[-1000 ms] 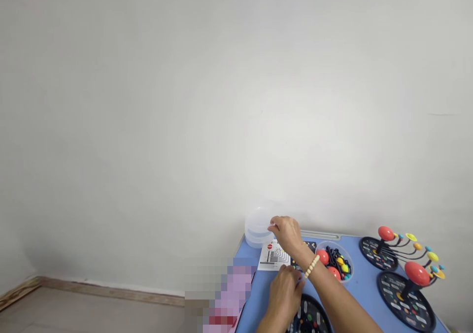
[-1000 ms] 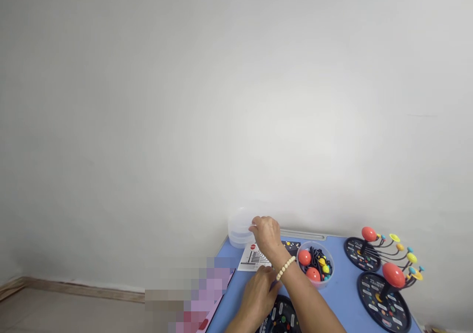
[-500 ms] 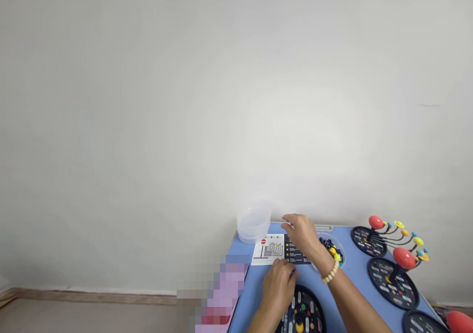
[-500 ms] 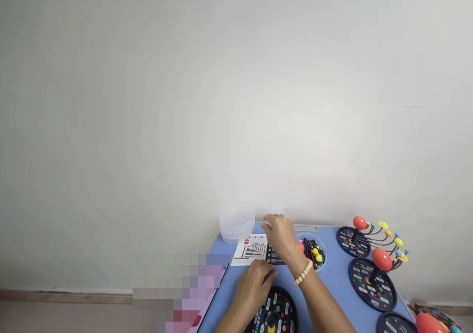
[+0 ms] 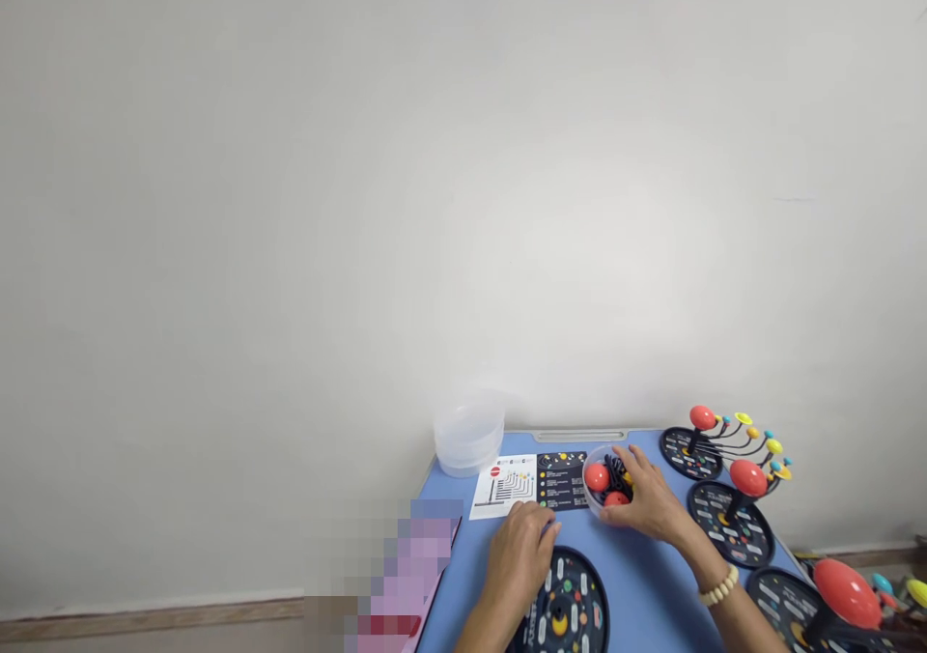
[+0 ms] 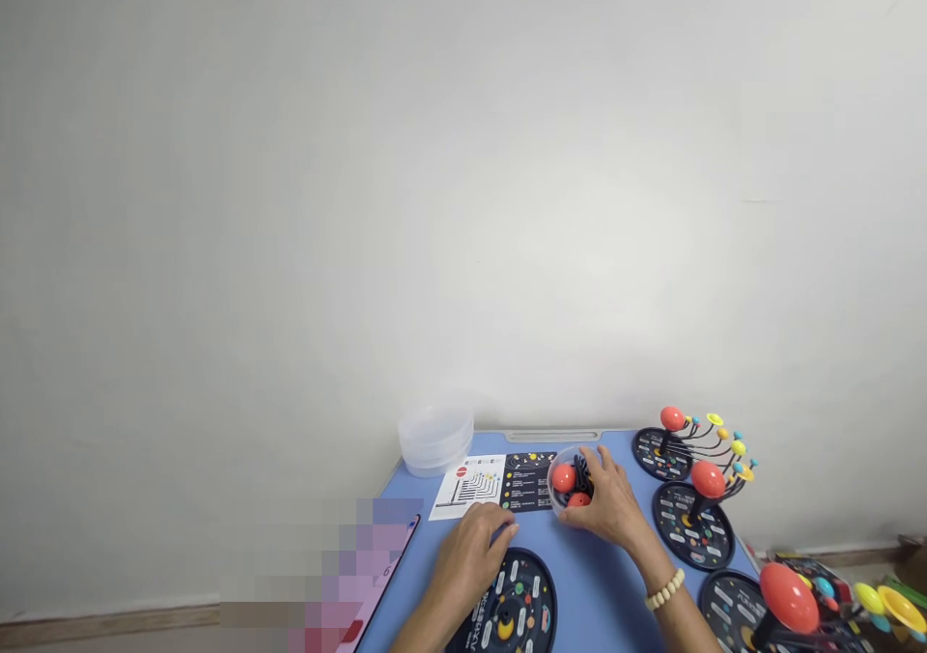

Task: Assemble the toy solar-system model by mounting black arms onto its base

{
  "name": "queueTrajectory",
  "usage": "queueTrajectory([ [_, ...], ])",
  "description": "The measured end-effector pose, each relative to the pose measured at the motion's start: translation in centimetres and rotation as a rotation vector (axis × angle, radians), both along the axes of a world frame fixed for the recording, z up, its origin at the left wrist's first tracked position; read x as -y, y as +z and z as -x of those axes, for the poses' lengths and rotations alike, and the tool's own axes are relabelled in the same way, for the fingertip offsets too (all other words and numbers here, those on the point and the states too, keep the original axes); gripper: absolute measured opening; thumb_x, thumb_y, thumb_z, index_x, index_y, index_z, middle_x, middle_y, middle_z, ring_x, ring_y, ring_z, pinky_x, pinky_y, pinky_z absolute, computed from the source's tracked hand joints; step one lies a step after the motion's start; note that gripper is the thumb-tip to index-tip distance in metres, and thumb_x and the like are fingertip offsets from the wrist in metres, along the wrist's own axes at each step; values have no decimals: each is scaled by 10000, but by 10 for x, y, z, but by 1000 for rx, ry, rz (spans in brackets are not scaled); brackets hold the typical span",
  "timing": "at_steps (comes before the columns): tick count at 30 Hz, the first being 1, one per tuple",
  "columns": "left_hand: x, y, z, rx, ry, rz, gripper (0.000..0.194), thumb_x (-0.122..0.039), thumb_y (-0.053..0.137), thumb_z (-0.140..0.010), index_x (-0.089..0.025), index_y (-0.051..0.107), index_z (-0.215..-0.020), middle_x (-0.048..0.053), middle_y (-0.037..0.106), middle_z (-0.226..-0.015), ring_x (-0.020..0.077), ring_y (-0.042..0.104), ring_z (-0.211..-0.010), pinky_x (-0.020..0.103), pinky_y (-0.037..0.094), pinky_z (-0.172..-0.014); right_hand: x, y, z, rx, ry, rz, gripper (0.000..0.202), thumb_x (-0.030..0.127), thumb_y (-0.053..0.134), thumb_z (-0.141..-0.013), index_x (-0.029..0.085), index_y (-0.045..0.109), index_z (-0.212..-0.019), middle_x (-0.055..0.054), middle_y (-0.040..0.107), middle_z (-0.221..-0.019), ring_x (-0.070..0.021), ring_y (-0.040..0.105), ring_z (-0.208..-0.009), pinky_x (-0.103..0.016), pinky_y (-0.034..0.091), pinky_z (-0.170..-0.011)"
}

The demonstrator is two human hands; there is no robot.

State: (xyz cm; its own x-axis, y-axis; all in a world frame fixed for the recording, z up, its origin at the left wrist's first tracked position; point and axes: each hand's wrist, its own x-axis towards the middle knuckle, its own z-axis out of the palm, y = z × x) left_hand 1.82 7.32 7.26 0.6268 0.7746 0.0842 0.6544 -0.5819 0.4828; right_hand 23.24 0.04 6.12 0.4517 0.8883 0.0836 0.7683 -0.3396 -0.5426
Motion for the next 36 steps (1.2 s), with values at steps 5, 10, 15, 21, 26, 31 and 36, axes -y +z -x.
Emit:
queueTrajectory([
  [5, 1, -2, -2, 3, -10, -6, 215, -195, 494, -935, -194, 708, -951, 51, 702, -1014, 221, 598, -1036, 279, 427, -852, 16, 4, -2, 39, -44, 2, 947, 367, 737, -602, 194, 387, -1465, -178, 272, -1554, -374, 300, -1406, -442, 306, -1116],
  [10, 2, -5, -2, 20, -41, -18, 233, -189, 475, -938, -177, 707, -954, 64, 700, -1012, 230, 596, -1029, 290, 431, -848, 17, -6, -13, 34, -50, -52, 866, 348, 702, -623, 212, 431, -1434, -158, 327, -1531, -336, 327, -1403, -419, 324, -1111],
  [15, 2, -5, -1, 35, -34, -15, 240, -182, 470, -934, -177, 709, -946, 65, 701, -1004, 232, 599, -1019, 292, 435, -832, 7, -15, -23, 182, -187, -90, 707, 425, 673, -704, 178, 528, -1350, -159, 414, -1483, -348, 366, -1375, -417, 349, -1089],
  [21, 3, -5, -2, 38, -40, -15, 234, -189, 478, -928, -181, 711, -944, 65, 703, -1003, 238, 599, -1027, 292, 439, -810, -2, 17, -27, 342, -308, 58, 426, 392, 405, -954, 215, 572, -1304, -120, 551, -1374, -278, 496, -1272, -373, 408, -989],
  [26, 4, -3, -2, 32, -44, -5, 238, -191, 474, -935, -171, 711, -948, 67, 702, -1010, 237, 596, -1030, 293, 434, -818, -34, 38, -28, 290, -288, 254, 208, 284, 574, -901, 160, 699, -1013, -134, 700, -1055, -257, 660, -1011, -340, 488, -834],
  [31, 4, -5, -2, 28, -40, 2, 228, -185, 485, -933, -187, 713, -938, 56, 703, -1000, 227, 597, -1024, 280, 435, -811, -67, 33, -28, 251, -256, 401, 349, 355, 601, -924, 152, 575, -1206, -90, 609, -1207, -212, 626, -1016, -421, 539, -863],
  [36, 1, -11, -3, 42, -43, -16, 221, -187, 493, -930, -194, 714, -922, 52, 702, -976, 223, 595, -1008, 288, 436, -826, -73, 32, -36, 238, -267, 441, 325, 344, 605, -923, 164, 586, -1193, -84, 612, -1201, -213, 626, -1023, -411, 540, -862],
])
